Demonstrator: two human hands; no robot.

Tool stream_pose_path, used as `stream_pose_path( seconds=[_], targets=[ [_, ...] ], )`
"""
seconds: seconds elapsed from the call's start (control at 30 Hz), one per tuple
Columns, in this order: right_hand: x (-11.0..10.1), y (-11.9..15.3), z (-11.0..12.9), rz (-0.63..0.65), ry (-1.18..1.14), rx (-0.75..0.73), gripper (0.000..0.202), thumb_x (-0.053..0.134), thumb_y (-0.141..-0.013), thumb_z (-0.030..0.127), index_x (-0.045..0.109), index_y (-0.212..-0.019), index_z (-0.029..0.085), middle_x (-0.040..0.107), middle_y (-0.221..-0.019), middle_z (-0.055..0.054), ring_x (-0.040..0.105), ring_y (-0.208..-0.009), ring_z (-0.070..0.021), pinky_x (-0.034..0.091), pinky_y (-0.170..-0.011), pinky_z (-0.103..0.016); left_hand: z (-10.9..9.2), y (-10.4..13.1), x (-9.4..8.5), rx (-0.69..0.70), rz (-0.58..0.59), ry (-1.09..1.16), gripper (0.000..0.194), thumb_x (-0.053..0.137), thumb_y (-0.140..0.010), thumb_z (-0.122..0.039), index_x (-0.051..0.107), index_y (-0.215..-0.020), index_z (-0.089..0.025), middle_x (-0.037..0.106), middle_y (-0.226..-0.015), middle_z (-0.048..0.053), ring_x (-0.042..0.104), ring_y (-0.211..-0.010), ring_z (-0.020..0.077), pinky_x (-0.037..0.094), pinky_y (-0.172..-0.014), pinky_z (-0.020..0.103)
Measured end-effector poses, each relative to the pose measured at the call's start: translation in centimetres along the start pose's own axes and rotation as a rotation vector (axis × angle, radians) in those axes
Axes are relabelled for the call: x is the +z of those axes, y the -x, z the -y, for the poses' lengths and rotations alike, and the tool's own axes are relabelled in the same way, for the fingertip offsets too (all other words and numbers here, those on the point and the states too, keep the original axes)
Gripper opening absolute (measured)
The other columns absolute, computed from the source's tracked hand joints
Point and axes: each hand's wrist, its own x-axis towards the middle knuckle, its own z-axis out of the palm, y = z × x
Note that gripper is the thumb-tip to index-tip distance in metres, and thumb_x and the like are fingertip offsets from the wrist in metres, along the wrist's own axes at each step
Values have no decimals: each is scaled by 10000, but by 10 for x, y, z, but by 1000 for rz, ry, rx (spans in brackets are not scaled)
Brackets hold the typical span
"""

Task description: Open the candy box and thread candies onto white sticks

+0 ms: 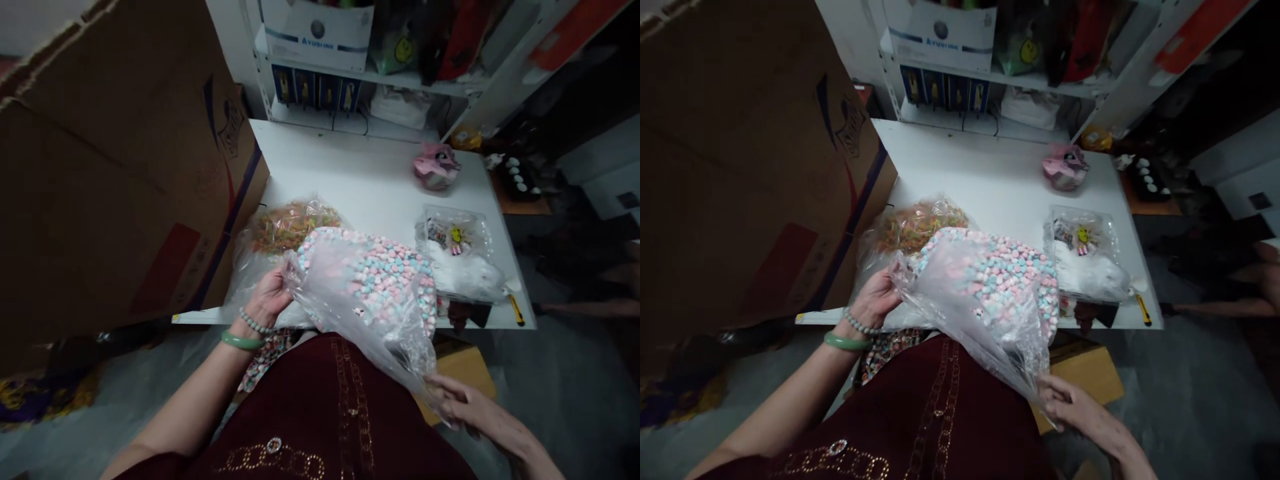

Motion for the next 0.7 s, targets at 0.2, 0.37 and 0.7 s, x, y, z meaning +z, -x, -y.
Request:
stream_pose_path(
  seconds=[0.2, 0.37, 0.7],
  targets=[
    [-1, -60, 29, -772, 123, 16, 820, 556, -711, 648, 460, -1401, 215, 602, -1281, -154, 656, -957, -277, 506, -772, -368, 8, 2, 12, -12, 81, -23, 256, 519, -920, -108, 674, -717, -98, 595, -479, -1, 558, -399, 93, 494, -463, 154],
    [29, -114, 57, -438, -38, -190, 894, 739, -510, 411, 525, -1330, 126, 630, -1249, -163, 605, -1093, -310, 464, -939, -393, 29, 1, -5, -37, -47, -93, 336, 453, -944, -99, 633, -660, -102, 594, -481, 14, 568, -411, 95, 493, -453, 158],
    [38, -103, 93, 109, -676, -277, 310, 740, -650, 471, 707, -796, 200, 719, -790, -69, 673, -823, -241, 535, -764, -332, 97, -48, -4, -232, -18, -179, 421, 566, -915, -272, 463, -522, -165, 434, -428, -46, 399, -372, 57, 379, -428, 174]
  ],
)
